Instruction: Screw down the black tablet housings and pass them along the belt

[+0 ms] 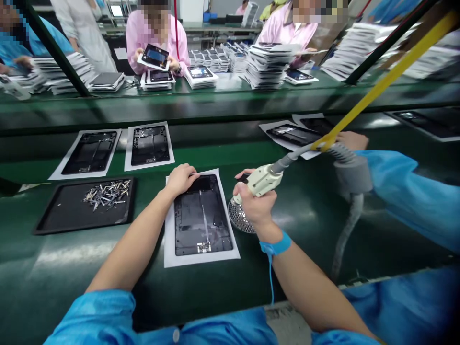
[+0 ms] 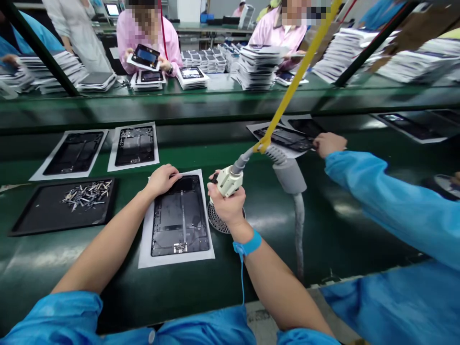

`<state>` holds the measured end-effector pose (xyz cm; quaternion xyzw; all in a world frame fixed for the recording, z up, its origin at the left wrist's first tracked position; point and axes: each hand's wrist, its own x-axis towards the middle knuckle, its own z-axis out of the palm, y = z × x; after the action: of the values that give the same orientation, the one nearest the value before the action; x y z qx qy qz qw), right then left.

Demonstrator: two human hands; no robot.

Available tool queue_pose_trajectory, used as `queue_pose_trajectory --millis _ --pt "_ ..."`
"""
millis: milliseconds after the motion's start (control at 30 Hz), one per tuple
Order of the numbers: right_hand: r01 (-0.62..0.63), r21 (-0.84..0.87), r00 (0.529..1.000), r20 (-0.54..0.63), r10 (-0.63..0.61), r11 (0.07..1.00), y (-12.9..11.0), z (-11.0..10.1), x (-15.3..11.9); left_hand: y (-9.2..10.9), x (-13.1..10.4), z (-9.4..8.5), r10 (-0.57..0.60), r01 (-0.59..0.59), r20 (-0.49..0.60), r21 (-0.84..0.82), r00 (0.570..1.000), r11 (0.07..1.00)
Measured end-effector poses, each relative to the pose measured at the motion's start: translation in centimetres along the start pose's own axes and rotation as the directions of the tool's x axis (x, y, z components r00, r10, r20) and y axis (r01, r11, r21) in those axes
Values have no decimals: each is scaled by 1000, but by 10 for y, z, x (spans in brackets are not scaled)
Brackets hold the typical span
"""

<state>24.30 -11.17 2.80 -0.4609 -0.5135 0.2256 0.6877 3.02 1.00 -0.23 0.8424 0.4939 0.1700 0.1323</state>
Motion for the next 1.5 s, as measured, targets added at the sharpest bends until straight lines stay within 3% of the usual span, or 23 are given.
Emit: queue_pose_trajectory --millis 400,600,667,733,800,900,1367,1500 --pt "-2 -11 1000 -9 2 1000 1 0 1 1 0 1 -11 11 9 -15 1000 1000" --pt "26 -4 999 -33 -26 1000 -18 1 -7 1 3 0 0 0 11 5 1000 1000" --pt "-6 82 1000 21 5 997 -28 3 -21 1 5 0 -3 3 5 5 1000 1000" --pt "-87 162 987 150 63 983 -36 6 -39 2 6 0 -9 9 3 0 1000 1000" --pt "-153 191 950 300 91 970 -41 10 -57 2 6 1 -15 15 5 -4 1000 1000" --pt "-171 213 901 430 65 962 -43 18 -74 3 6 2 -24 24 9 0 1000 1000" --pt "-208 235 888 453 82 949 -37 30 -82 4 7 4 -32 32 20 8 999 999" --pt "-229 230 887 450 105 946 -34 33 -85 9 -4 -8 -66 73 -122 55 990 996"
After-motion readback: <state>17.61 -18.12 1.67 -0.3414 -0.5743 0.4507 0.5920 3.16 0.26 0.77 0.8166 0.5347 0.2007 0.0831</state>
